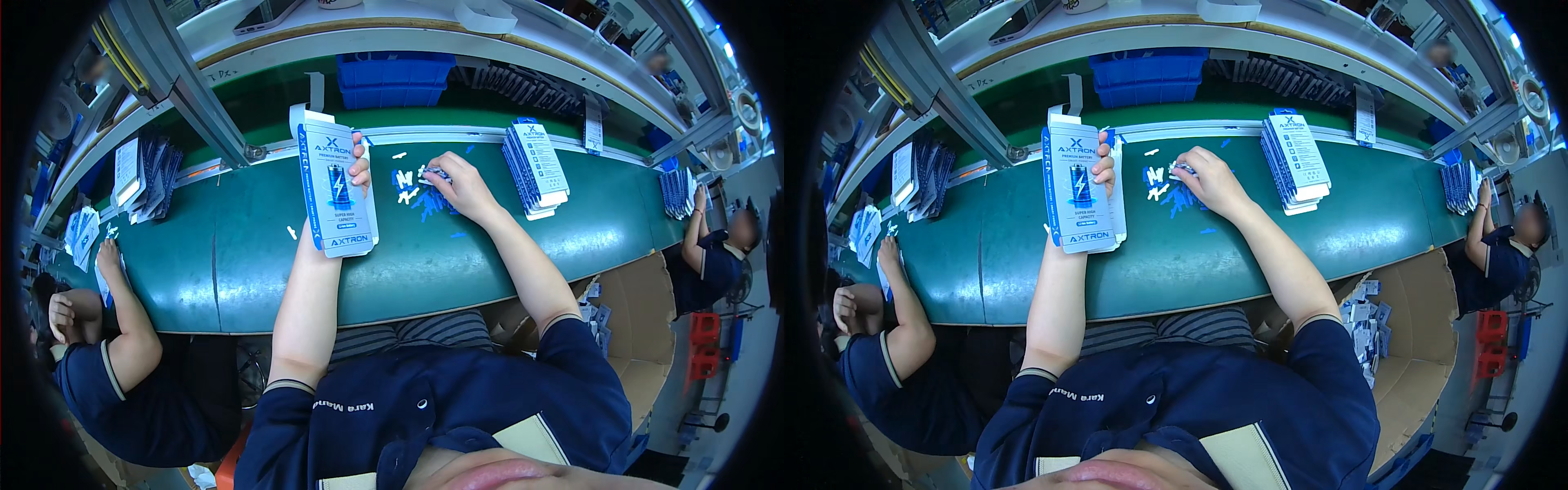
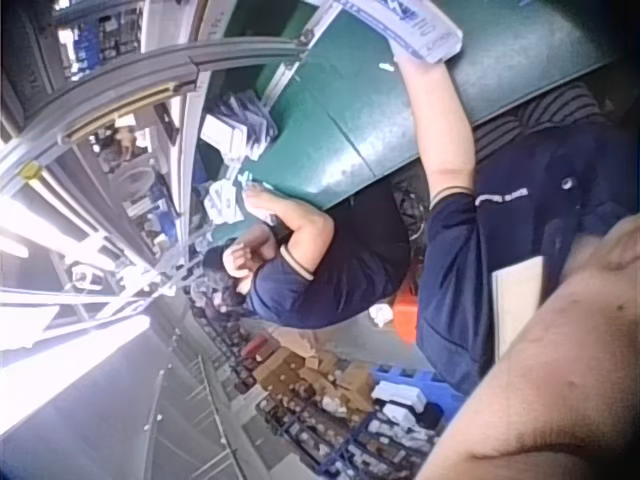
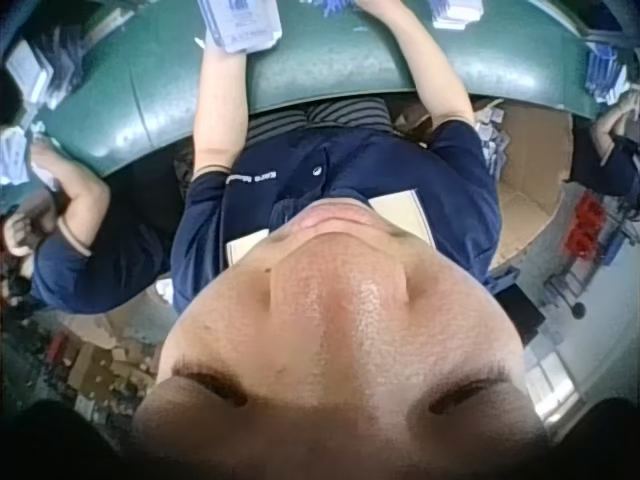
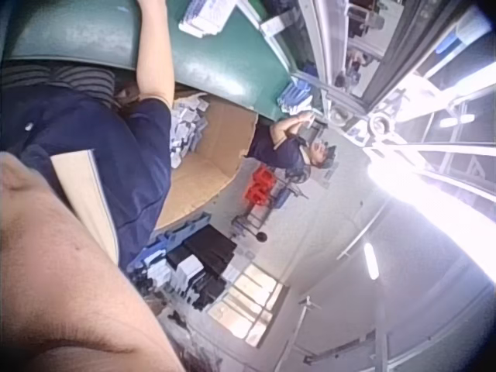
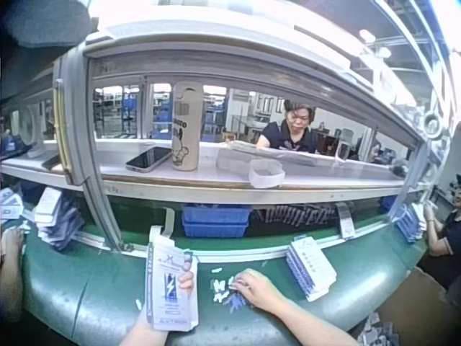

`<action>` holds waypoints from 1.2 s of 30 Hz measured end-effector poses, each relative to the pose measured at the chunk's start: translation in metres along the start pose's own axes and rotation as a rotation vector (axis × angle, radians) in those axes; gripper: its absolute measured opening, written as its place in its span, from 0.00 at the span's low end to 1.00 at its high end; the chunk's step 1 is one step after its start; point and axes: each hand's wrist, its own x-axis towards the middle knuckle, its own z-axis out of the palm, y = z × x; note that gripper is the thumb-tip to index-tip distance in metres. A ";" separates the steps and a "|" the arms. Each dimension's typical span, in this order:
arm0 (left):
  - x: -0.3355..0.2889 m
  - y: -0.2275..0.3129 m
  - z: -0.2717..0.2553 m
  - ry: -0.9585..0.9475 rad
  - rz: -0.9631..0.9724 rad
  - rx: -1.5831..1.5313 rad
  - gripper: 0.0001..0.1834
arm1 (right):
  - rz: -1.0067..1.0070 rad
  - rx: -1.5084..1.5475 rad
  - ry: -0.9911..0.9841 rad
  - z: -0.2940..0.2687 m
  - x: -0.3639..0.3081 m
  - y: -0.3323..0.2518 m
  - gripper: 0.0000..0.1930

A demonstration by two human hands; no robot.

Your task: The person assembles small batteries into rectangular cardboard boxes at a factory workstation. They pick up batteries from a pile on the green table, insert them into the boxes, and then fold the flaps to close the packaging. The process is repeated continuously with multiple units.

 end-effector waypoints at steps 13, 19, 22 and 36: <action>0.001 0.000 -0.003 0.033 -0.006 0.036 0.34 | 0.354 0.416 0.199 -0.005 0.002 0.009 0.13; 0.000 -0.001 -0.003 0.020 -0.009 0.033 0.34 | 0.425 0.766 0.181 -0.012 0.003 -0.001 0.10; 0.000 -0.002 -0.001 0.009 -0.010 0.031 0.34 | 0.395 0.811 0.130 -0.021 0.000 0.002 0.14; 0.000 -0.003 -0.001 0.018 -0.017 0.027 0.33 | 0.122 -0.070 -0.426 -0.045 -0.022 0.005 0.27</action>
